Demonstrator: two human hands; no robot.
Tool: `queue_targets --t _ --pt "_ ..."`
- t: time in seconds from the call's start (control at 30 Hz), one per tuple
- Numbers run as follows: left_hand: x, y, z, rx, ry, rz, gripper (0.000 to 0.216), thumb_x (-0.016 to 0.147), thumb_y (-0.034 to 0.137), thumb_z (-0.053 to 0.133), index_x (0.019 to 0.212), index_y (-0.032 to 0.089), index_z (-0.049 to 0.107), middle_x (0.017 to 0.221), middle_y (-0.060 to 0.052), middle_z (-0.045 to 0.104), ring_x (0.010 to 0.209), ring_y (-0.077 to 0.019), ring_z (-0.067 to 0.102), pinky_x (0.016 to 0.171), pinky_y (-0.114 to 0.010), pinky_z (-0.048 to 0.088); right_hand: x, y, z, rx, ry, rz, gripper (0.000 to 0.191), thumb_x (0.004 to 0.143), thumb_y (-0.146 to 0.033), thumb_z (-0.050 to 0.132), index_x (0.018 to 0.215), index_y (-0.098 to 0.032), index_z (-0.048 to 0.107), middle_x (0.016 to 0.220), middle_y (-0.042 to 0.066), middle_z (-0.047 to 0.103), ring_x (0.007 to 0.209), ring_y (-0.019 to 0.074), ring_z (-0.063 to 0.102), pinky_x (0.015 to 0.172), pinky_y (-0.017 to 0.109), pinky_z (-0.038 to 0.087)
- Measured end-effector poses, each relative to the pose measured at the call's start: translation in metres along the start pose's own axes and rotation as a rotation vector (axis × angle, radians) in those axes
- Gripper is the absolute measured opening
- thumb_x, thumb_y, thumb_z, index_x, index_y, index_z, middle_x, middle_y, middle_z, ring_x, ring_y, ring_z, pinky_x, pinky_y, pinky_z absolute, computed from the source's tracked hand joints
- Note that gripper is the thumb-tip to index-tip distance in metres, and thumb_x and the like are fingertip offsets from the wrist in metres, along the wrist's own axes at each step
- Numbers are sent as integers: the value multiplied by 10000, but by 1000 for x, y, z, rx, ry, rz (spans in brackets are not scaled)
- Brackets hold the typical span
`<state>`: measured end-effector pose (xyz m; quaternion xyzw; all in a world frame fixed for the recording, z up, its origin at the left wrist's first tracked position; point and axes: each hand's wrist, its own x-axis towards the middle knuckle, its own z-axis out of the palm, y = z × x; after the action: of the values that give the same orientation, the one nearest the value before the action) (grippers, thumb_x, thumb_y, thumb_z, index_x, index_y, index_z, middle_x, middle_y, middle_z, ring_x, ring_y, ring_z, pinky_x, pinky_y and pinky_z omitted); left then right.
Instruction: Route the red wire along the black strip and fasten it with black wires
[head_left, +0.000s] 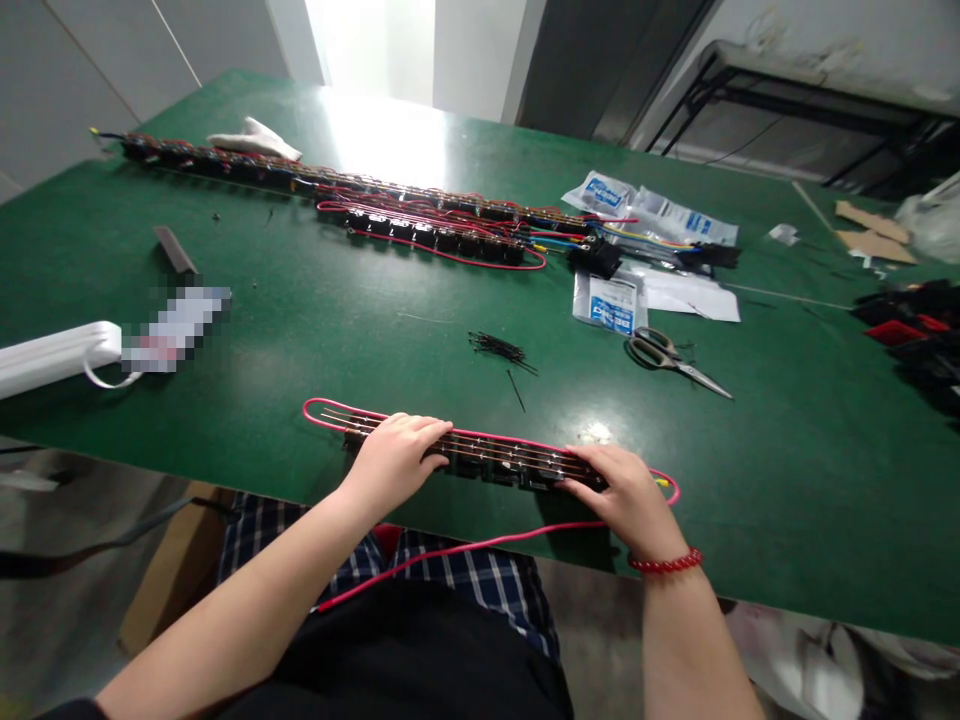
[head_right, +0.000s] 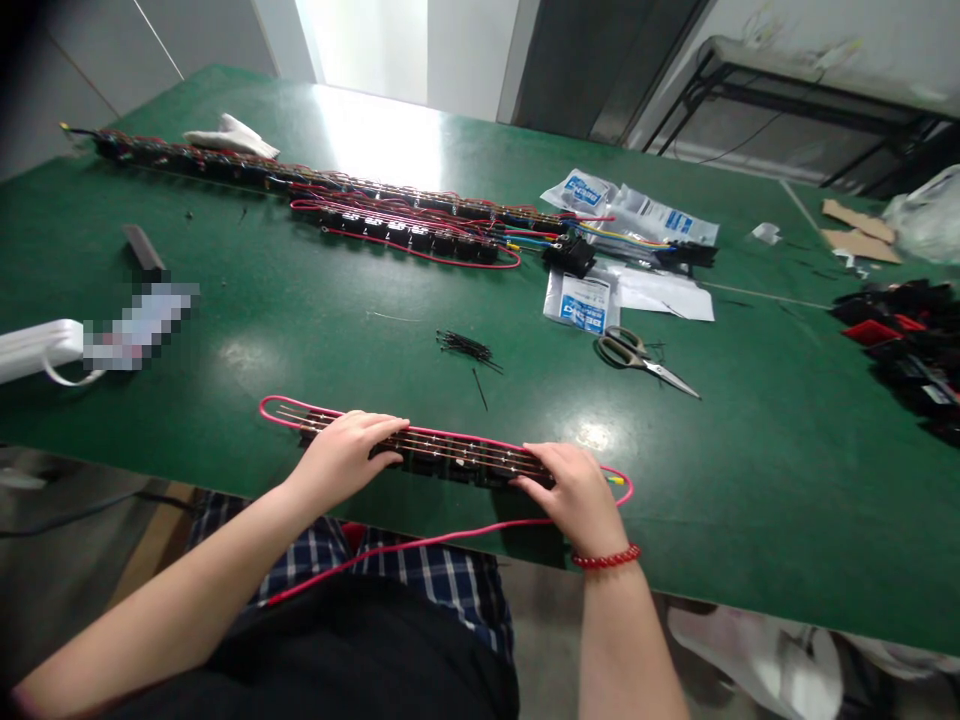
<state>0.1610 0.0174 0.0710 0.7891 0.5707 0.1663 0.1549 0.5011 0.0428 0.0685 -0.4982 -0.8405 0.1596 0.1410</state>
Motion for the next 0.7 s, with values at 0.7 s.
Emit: queue_targets --t 0.7 --pt "2 1 -1 26 -5 2 393 822 283 701 1208 240 639 1182 -39 696 1020 -232 646 919 -386 506 -13 28 -23 34 -13 127 357 789 -443 680 1070 -223 670 1031 88 718 958 277 664 845 435 537"
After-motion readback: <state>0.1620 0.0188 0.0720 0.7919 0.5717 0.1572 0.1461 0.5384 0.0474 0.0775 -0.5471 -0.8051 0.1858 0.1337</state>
